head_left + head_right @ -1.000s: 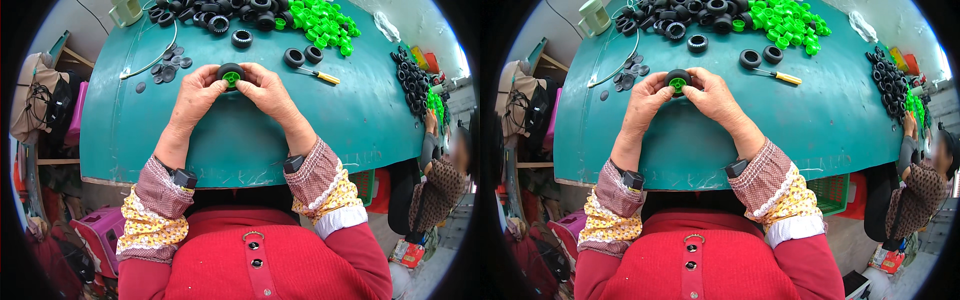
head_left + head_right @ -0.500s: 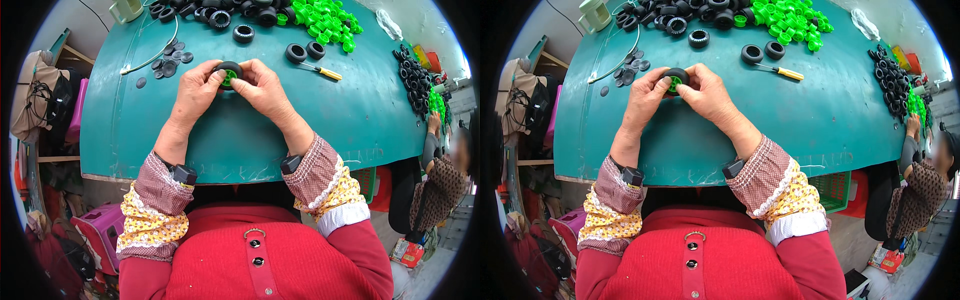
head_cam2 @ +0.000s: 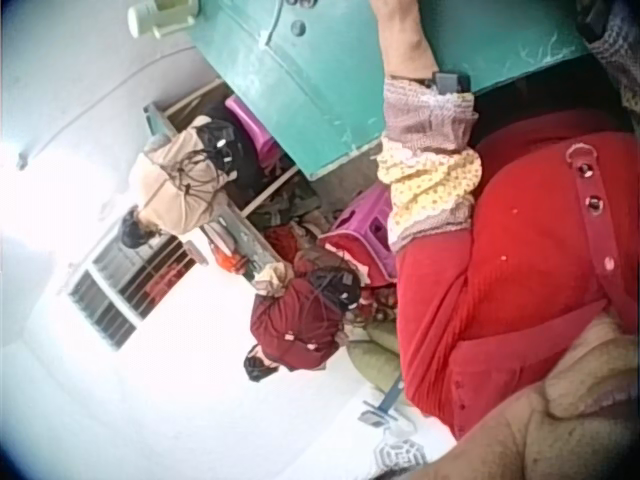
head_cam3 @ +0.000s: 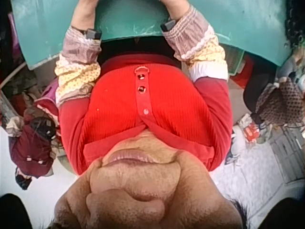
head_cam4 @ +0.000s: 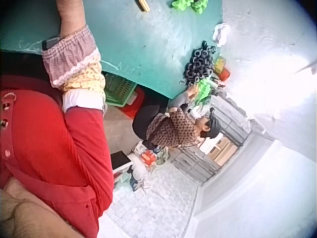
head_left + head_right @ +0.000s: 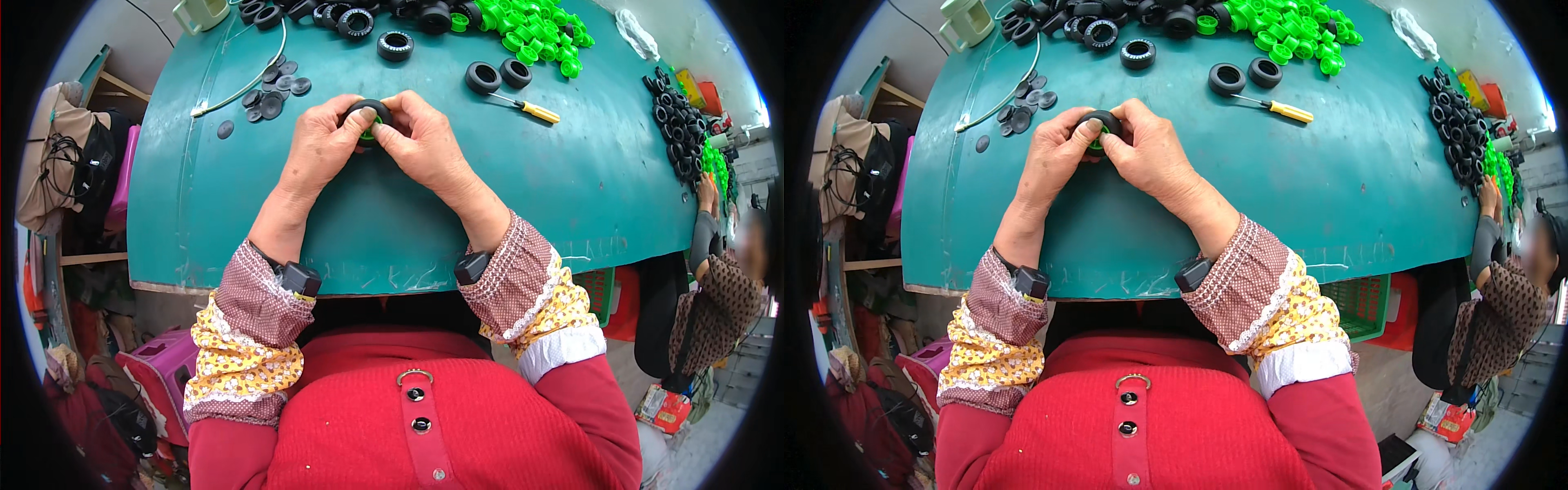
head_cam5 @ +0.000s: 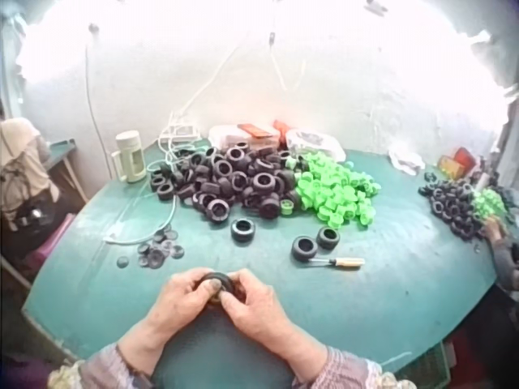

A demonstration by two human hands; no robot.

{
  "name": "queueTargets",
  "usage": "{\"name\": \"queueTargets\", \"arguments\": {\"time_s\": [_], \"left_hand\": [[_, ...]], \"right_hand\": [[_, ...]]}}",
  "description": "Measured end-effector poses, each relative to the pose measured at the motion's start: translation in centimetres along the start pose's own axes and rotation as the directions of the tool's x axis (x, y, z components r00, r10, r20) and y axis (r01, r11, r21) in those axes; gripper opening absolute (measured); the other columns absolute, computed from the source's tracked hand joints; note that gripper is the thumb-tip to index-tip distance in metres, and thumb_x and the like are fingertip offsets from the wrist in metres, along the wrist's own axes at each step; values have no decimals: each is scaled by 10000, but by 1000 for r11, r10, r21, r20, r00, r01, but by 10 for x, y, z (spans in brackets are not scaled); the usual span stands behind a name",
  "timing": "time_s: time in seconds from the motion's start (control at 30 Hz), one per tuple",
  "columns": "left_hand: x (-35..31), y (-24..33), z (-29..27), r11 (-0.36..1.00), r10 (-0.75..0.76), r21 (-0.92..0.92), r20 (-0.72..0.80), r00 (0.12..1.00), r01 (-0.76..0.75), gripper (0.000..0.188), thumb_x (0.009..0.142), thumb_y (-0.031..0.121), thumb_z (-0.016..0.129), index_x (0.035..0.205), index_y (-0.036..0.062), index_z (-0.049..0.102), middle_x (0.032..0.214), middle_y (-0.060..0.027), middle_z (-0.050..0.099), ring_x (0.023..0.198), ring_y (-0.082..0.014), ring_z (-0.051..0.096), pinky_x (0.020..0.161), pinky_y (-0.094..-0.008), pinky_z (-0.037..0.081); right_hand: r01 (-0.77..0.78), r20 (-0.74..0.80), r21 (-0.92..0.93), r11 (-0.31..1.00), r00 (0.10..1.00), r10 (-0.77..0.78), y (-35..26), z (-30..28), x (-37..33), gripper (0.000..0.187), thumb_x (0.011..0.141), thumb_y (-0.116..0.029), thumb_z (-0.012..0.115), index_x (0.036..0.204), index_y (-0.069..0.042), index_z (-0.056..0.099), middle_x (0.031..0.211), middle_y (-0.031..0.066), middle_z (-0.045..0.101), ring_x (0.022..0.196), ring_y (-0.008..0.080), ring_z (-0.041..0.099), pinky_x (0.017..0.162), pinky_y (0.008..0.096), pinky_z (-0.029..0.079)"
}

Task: Assembling plastic hubs into rubber tires for toy wheels at a factory workbench.

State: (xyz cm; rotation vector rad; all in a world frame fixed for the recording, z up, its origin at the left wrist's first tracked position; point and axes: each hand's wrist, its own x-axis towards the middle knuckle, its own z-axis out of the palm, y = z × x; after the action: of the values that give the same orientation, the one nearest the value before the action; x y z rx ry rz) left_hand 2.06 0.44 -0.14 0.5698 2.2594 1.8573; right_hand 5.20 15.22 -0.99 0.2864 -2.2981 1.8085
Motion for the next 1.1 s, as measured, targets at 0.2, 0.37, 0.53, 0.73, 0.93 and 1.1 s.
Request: {"name": "queueTargets", "arguments": {"time_s": [0.2,0.37,0.53,0.73,0.93,1.1], "left_hand": [[4,3,-9,750,-170,-619,160,972,233,356,875,312,485,999,-18,533,751,-80,605,581,-115,585,525,-176,468],[2,0,-13,843,-166,-491,150,975,219,326,858,265,521,1023,-16,538,762,-69,613,604,-109,596,522,-173,463],[4,-1,-17,852,-158,-486,112,981,193,324,828,199,559,1065,-21,533,806,-66,619,640,-111,608,564,-175,463],[3,-2,-16,890,-114,-431,114,987,152,323,790,153,594,1059,-20,545,892,-75,609,739,-116,597,629,-194,458],[0,2,-10,938,-40,-341,74,996,64,306,787,124,598,1042,-37,547,870,-62,603,698,-86,555,615,-207,451],[-1,0,-12,957,-66,-278,82,994,86,269,793,115,586,1003,-50,554,794,-62,598,628,-78,535,569,-195,440]], "right_hand": [[-303,106,403,863,953,285,-5,-15,6,310,830,-152,554,1075,23,480,762,73,598,612,92,552,542,205,459],[-333,175,509,794,943,284,-3,-14,5,380,824,-160,561,1148,5,453,844,78,588,632,99,557,553,209,459],[-115,190,178,977,979,81,-6,-15,3,537,774,-122,594,1243,-13,355,963,76,549,827,121,543,669,220,460],[105,120,-163,981,989,-86,-10,-8,1,593,732,-40,623,1256,-39,345,984,80,550,802,116,548,694,242,470],[160,91,-127,979,985,-149,-3,-3,0,589,698,-92,663,1212,-46,381,973,167,576,821,252,606,696,310,494],[76,120,-127,989,991,-61,-6,-3,-2,594,685,-84,669,1206,-44,387,1001,175,565,862,260,597,728,314,490]]}}
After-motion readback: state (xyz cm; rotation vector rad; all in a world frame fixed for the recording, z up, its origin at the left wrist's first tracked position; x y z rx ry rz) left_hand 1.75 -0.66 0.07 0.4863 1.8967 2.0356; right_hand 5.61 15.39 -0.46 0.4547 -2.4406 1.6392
